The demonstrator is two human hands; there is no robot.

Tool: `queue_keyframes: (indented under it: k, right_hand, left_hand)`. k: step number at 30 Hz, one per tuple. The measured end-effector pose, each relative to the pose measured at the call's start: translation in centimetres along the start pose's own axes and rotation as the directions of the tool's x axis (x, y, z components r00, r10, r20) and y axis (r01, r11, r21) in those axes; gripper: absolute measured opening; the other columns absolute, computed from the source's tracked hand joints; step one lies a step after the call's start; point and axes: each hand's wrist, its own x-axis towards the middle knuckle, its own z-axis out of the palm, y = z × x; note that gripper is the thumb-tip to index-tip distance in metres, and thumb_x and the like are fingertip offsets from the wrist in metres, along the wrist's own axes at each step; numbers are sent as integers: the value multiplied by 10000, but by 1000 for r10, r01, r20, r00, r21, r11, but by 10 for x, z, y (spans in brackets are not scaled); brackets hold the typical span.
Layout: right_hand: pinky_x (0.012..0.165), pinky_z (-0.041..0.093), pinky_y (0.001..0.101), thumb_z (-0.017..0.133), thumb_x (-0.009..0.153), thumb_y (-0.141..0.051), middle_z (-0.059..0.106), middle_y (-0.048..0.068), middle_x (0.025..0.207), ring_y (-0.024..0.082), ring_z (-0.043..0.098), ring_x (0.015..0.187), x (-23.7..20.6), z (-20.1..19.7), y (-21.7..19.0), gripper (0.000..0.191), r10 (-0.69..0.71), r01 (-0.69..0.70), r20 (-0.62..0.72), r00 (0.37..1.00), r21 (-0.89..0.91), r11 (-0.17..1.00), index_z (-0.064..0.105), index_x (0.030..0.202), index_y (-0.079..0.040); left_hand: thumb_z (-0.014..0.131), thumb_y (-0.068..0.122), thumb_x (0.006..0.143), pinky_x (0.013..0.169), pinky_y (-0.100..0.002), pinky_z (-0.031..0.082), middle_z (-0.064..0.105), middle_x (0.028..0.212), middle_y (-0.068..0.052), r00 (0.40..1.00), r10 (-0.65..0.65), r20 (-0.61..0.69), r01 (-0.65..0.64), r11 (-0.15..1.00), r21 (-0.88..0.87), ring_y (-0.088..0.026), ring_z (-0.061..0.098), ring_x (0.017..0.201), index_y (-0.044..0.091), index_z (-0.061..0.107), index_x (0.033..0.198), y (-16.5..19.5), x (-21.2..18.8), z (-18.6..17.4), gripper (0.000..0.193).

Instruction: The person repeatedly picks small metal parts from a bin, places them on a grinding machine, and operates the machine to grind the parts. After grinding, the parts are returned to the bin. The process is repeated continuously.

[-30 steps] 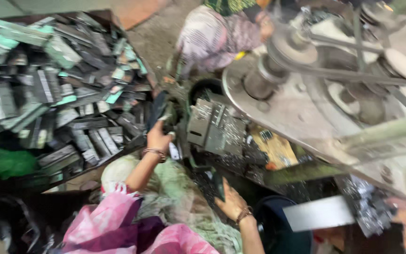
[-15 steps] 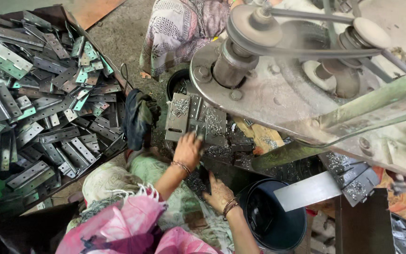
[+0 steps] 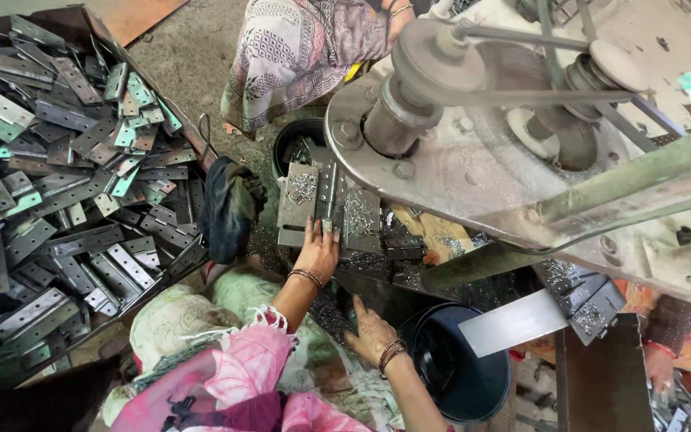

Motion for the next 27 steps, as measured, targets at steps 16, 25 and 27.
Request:
queue_keyframes:
  k: [16,25,27]
  right_hand:
    - [919,550,528,745,817,-229,672,270,1161,471,661,1051,28,109,39,947,72,-33,-182,981,210,977,218,1603,-192]
    - [937,559,486,750,833,-240,671,273,1171,436,672,1080,35,66,50,900,-9,20,-97,995,110,994,259,1577,-118]
    - [928,558,492,761,838,-235,670,287,1178,451,668,1076,40,94,51,888,62,-47,-111,992,133,990,274,1571,-114]
  left_hand:
    - [392,158,1015,1199,-678,168,545,1383,-317,1000,24,2,-24,1000,-8,-538,492,1343,-68,492,1438,-6,13,6,490]
    - [370,150,1031,1166,-717,177,491,1450,-351,998,5,68,-4,1000,-5,-566,473,1330,-91,494,1398,-3,13,-7,456]
    - [364,149,1033,1165,-714,174,497,1441,-359,999,-5,49,5,1000,1,-571,481,1322,-95,492,1402,-3,13,-5,460]
